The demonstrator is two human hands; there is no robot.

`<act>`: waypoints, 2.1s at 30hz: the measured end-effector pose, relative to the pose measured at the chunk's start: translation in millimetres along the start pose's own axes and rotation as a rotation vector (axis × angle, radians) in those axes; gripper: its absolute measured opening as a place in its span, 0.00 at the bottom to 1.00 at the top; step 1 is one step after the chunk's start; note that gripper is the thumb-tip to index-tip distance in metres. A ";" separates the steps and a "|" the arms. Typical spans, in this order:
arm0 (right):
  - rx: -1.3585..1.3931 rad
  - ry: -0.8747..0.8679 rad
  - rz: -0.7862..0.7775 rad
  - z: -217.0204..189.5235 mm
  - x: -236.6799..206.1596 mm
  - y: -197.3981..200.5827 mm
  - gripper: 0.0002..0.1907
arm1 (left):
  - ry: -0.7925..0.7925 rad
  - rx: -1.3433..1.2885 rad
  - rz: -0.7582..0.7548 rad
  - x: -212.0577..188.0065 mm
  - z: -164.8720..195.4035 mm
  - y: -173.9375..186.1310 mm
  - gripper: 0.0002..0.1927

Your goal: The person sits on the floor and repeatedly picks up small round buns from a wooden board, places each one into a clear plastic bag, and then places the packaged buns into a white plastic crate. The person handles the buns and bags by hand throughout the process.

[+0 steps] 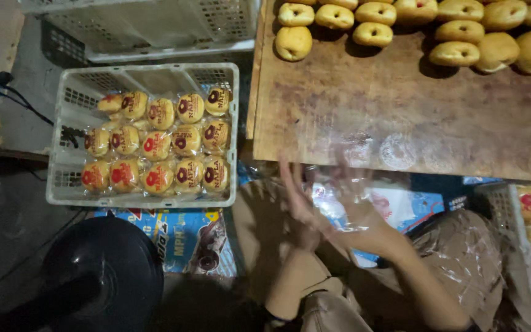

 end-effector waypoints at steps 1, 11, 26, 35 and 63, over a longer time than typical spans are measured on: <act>-0.026 0.130 -0.174 -15.3 25.3 -24.9 0.35 | 0.136 -0.297 0.089 27.4 -4.3 33.1 0.52; -1.002 -0.081 0.432 132.9 337.7 -35.7 0.39 | 0.137 -1.037 0.842 85.9 12.6 192.4 0.38; 0.073 -0.145 0.342 -55.4 13.1 22.4 0.51 | 0.265 -1.507 0.578 49.0 -39.8 58.9 0.47; 0.038 0.084 0.232 -120.1 -47.2 32.0 0.43 | 0.132 -0.877 0.224 -40.4 -0.9 2.2 0.42; -0.974 0.650 0.433 -149.3 -206.8 98.3 0.12 | -0.526 0.757 -0.643 -137.2 216.7 -172.2 0.07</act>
Point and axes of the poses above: each hand's wrist, its own x-axis towards the middle knuckle, its own y-axis out of the back of the hand, z = x × y, the point moved 8 cm from there along x, towards the middle knuckle, and after that the axes turned 7 degrees about -x, right-handed, at the moved point
